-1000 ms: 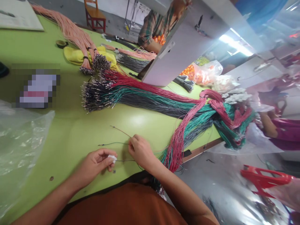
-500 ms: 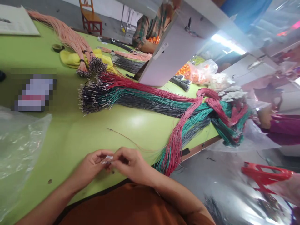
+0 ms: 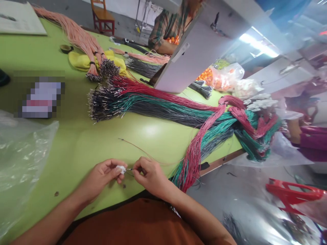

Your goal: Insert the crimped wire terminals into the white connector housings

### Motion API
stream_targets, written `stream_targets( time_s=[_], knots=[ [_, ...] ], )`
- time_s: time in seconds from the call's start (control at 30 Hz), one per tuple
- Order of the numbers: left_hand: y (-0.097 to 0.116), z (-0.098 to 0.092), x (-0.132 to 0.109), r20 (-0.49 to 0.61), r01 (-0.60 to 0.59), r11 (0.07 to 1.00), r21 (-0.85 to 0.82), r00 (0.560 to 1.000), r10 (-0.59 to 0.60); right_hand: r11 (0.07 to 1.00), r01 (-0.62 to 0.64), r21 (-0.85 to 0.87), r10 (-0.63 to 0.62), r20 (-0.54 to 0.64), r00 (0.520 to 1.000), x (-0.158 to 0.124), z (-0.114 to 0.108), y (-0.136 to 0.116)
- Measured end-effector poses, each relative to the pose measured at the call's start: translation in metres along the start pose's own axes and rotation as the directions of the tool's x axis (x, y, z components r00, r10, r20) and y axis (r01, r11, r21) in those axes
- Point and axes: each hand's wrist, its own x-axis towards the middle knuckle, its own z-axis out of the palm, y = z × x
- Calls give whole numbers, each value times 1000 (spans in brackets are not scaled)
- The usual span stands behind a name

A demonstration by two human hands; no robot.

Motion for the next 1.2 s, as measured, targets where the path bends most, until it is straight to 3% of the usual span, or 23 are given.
stream_targets(
  time_s=[0.27, 0.4, 0.53, 0.77, 0.9, 0.97, 1.07, 1.13, 1.2],
  knots=[
    [2, 2, 1, -16, 2, 1000, -14, 1000, -3, 988, 80, -131, -84, -24, 996, 1, 10, -1],
    [2, 3, 1, -21, 28, 1000, -8, 999, -29, 957, 192, -219, -190, 27, 981, 3, 15, -1],
    [2, 5, 1, -39, 36, 999, -36, 999, -37, 946, 253, -202, -241, 82, 967, 5, 13, 2],
    [2, 5, 2, -60, 40, 998, -48, 997, -43, 958, 203, -203, -193, 67, 979, 4, 15, 0],
    [1, 4, 1, -39, 26, 999, -21, 999, -27, 986, 126, -106, -118, 78, 990, 9, 5, 6],
    [0, 4, 1, -40, 11, 1000, -10, 999, -11, 982, 5, -189, -7, -11, 1000, 14, -5, 16],
    [0, 2, 1, -51, -8, 1000, -3, 999, 8, 874, -164, -458, 104, -154, 983, 22, -16, 35],
    [-1, 1, 1, -53, -11, 1000, 1, 999, 11, 837, -152, -526, 98, -129, 987, 23, -18, 43],
    [-1, 1, 1, -51, -7, 1000, 7, 999, 7, 883, -102, -458, 55, -116, 992, 20, -18, 42]
  ],
)
